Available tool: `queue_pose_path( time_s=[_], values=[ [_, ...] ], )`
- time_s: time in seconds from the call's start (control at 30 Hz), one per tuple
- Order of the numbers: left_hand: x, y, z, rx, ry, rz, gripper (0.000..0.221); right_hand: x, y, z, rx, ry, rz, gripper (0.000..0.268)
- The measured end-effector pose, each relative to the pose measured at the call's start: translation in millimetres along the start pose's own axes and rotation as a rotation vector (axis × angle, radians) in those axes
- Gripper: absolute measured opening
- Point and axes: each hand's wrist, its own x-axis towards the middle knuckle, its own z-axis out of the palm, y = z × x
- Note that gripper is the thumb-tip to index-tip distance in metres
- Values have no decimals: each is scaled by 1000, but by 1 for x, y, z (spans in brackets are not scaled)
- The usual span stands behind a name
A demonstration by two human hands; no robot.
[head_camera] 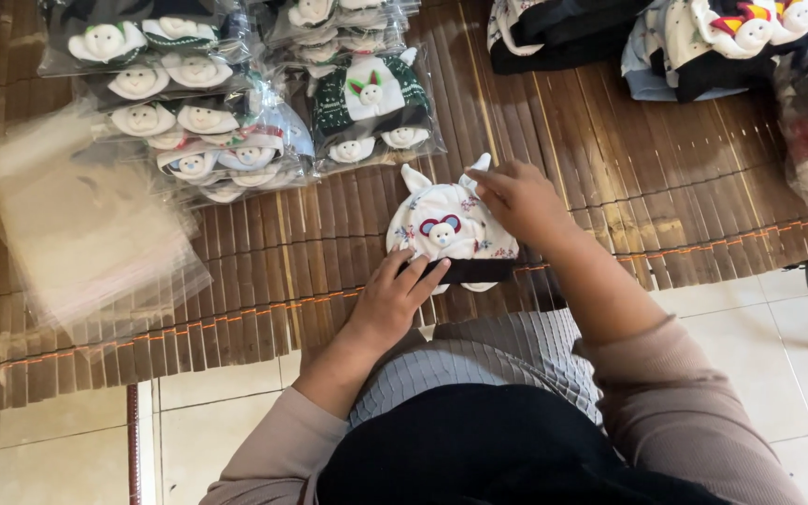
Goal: Packaging baby hats and booties into plastic bags
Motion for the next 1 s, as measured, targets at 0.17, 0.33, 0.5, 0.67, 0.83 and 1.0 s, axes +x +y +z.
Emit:
queue_pose_path(
  time_s=[0.17,0.33,0.5,0.67,0.83,1.0],
  values=[
    [-1,0,-4,-9,-13,-12,42,40,44,47,-227,8,107,16],
    [3,1,-8,-14,-17,-15,42,55,18,58,-565,171,51,11],
    [8,1,-12,-109,13,9,39,65,-54,46,-344,-102,24,35],
    [14,2,-21,-79,41,35,38,90,-37,80,-361,-138,27,27],
    [14,6,-22,-57,67,24,36,88,-57,38,-111,80,-172,20],
    [12,8,-19,-43,29,29,41,102,-13,95,-248,139,-148,22]
  ],
)
